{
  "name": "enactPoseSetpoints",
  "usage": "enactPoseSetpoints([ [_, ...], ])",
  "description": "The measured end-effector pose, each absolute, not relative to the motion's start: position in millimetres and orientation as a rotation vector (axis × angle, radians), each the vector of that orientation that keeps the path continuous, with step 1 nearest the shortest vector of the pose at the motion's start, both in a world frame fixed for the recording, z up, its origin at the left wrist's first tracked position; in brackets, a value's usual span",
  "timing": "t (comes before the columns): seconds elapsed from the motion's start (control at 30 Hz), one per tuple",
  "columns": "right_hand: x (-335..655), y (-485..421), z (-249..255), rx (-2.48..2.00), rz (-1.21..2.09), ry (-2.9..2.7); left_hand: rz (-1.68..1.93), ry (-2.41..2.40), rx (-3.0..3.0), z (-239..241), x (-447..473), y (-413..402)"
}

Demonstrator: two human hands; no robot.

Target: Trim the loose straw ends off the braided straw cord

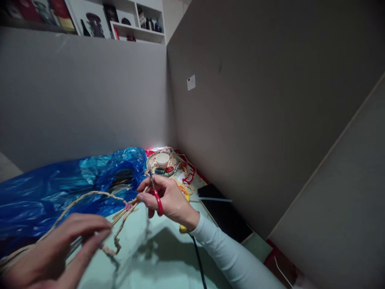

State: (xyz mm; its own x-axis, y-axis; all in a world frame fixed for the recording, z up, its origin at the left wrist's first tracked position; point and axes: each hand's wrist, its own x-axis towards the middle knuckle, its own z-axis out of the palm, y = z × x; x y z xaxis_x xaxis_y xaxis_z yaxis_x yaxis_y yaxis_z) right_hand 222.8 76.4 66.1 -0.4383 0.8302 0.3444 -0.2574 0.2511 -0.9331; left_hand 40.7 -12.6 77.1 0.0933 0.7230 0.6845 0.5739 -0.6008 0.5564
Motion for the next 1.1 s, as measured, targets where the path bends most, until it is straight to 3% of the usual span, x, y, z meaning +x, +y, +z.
enactPoseSetpoints([
  [0.1,221,69,67,-0.480,1.394,-1.536,1.264,1.431,1.815,92,30,-1],
  [0.2,219,66,63,-0.350,1.393,-1.542,0.945,1.054,1.272,92,40,7],
  [0.33,219,66,59,-0.286,1.422,-1.567,0.860,0.797,0.868,86,54,8],
  [0.63,229,63,71,-0.421,1.428,-1.493,1.236,1.113,1.272,80,42,10],
  [0.87,233,59,77,-0.490,1.871,-1.834,1.481,1.446,1.534,86,51,1],
  [1.1,230,57,80,-0.525,1.957,-1.814,1.463,1.518,1.893,71,42,4],
])
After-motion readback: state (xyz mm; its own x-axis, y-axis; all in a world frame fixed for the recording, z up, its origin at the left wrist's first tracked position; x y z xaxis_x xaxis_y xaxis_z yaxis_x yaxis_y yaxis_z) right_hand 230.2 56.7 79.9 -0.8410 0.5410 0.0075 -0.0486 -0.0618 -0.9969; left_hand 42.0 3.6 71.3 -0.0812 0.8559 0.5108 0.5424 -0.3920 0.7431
